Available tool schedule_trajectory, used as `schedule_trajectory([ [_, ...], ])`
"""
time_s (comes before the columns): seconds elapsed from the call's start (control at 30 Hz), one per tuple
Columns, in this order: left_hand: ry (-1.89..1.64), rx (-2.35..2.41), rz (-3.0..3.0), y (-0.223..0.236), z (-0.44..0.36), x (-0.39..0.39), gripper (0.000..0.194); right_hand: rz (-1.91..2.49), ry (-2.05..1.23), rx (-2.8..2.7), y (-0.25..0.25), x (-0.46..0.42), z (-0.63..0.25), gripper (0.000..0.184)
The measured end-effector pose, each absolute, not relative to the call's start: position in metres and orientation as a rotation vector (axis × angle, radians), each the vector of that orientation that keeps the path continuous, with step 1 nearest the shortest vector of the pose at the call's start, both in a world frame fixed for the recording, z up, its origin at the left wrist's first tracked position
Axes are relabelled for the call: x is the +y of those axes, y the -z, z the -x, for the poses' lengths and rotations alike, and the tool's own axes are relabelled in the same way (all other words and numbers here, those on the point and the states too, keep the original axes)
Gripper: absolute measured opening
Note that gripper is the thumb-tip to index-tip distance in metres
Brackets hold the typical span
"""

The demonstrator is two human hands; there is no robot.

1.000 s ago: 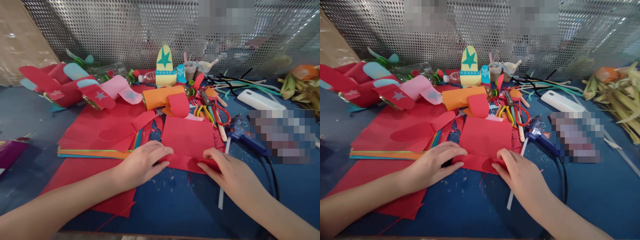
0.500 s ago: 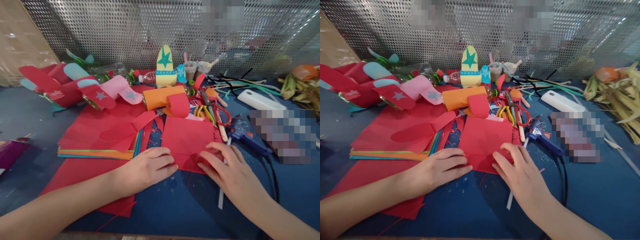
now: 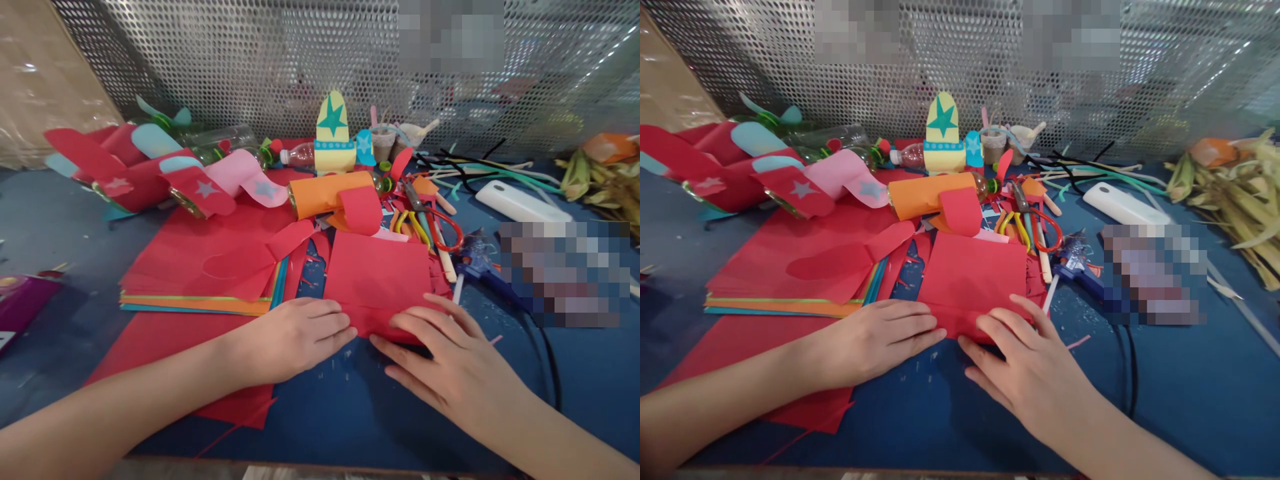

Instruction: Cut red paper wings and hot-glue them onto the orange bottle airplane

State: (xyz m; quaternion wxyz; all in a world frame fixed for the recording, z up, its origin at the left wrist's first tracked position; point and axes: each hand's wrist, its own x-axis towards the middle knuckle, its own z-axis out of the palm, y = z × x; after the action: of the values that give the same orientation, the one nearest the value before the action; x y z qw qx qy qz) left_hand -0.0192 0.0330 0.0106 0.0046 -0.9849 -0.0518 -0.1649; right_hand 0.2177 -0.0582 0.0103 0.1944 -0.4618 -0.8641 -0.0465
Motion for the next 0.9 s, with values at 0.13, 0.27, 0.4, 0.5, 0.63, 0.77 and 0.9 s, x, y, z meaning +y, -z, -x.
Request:
schedule_trajectory([
  [0.13, 0.522, -0.181, 3.1, -0.008, 0.021, 0.033, 0.032, 1.32, 0.176, -2.443, -0.019, -0.062, -0.232, 0.028],
  [0.27, 0.575, -0.18, 3.145, -0.013, 0.022, 0.034, 0.028, 1.326, 0.197, -2.474, -0.021, -0.071, -0.246, 0.028],
  [0.4, 0.597, -0.148, 3.232, -0.023, 0.024, 0.038, 0.026, 1.369, 0.207, -2.449, -0.019, -0.08, -0.256, 0.03],
  [0.5, 0.538, -0.22, 3.316, -0.029, 0.028, 0.041, 0.026, 1.398, 0.177, -2.406, -0.019, -0.085, -0.261, 0.032],
  [0.63, 0.374, -0.356, 3.385, -0.035, 0.033, 0.04, 0.027, 1.37, 0.158, -2.425, -0.019, -0.084, -0.263, 0.029],
  [0.77, 0.303, -0.502, 3.425, -0.038, 0.034, 0.039, 0.027, 1.348, 0.142, -2.423, -0.019, -0.082, -0.263, 0.027],
  [0.9, 0.329, -0.582, 3.473, -0.039, 0.035, 0.046, 0.028, 1.358, 0.127, -2.413, -0.018, -0.081, -0.263, 0.028],
])
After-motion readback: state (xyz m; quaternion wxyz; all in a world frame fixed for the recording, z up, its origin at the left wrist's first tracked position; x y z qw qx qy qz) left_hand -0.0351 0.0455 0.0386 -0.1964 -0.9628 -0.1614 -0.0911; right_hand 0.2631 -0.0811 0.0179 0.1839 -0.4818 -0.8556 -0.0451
